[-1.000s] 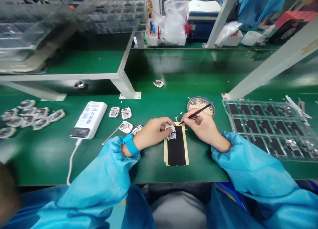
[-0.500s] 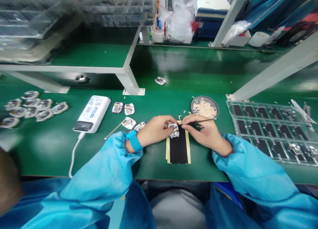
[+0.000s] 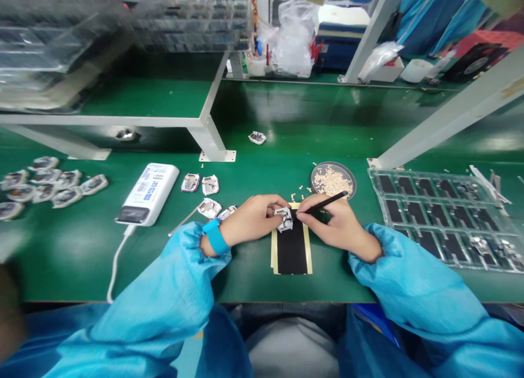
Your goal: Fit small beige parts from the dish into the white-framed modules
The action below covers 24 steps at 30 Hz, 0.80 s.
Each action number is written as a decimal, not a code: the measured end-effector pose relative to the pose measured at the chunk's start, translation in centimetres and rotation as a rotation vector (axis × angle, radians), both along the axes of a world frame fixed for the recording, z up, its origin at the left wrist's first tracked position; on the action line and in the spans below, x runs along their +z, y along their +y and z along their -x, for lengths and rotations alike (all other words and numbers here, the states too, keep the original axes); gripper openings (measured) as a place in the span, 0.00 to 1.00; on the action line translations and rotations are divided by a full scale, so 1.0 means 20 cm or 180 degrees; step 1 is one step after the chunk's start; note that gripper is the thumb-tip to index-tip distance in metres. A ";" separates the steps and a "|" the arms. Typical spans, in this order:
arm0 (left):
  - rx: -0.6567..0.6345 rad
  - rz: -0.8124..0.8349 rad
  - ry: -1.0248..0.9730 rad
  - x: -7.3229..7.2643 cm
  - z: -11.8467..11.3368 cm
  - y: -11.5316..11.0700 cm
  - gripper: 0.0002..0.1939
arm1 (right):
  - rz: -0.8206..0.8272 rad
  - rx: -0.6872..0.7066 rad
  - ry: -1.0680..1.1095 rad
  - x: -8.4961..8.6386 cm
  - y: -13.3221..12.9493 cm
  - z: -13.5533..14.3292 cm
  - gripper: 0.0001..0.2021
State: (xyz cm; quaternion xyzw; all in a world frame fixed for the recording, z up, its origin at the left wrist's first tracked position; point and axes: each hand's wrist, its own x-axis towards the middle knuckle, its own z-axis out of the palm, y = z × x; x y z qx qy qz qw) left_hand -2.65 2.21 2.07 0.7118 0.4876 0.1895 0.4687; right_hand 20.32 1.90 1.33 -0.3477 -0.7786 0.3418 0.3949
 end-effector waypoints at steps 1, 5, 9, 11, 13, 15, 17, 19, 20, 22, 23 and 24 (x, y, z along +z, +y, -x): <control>-0.0024 0.0031 -0.0016 0.00 0.01 0.00 0.14 | 0.0025 0.0019 -0.0016 0.00 0.00 0.00 0.04; -0.0107 0.0179 -0.0192 -0.01 0.02 0.02 0.15 | 0.0070 0.0121 0.0014 0.00 0.00 0.01 0.04; -0.0090 0.0354 -0.0358 0.00 0.03 0.03 0.14 | 0.0604 0.0233 0.0188 -0.01 0.01 0.00 0.03; -0.0083 0.0367 -0.0319 0.01 0.02 0.03 0.13 | 0.1107 0.0425 0.0325 -0.01 0.03 -0.03 0.05; -0.0089 0.0362 -0.0258 0.01 0.02 0.04 0.12 | 0.1456 0.0648 0.0385 -0.02 0.05 -0.05 0.07; -0.0123 0.0368 -0.0249 0.02 0.03 0.04 0.12 | 0.1599 0.0756 0.0372 -0.02 0.08 -0.07 0.08; -0.0195 0.0428 -0.0310 0.02 0.03 0.04 0.13 | 0.1677 0.0788 0.0326 -0.01 0.09 -0.07 0.10; -0.0277 0.0561 -0.0418 0.02 0.04 0.04 0.14 | 0.1740 0.0824 0.0316 0.01 0.09 -0.07 0.11; -0.0293 0.0641 -0.0458 0.02 0.04 0.05 0.15 | 0.1777 0.0852 0.0324 0.02 0.09 -0.07 0.12; -0.0251 0.0787 -0.0475 0.03 0.05 0.07 0.20 | 0.1876 0.0821 0.0469 0.04 0.09 -0.08 0.15; -0.0228 0.0858 -0.0431 0.04 0.05 0.09 0.22 | 0.1877 0.0745 0.0603 0.06 0.10 -0.09 0.17; -0.0190 0.0921 -0.0400 0.05 0.05 0.10 0.25 | 0.1877 0.0639 0.0805 0.07 0.10 -0.10 0.19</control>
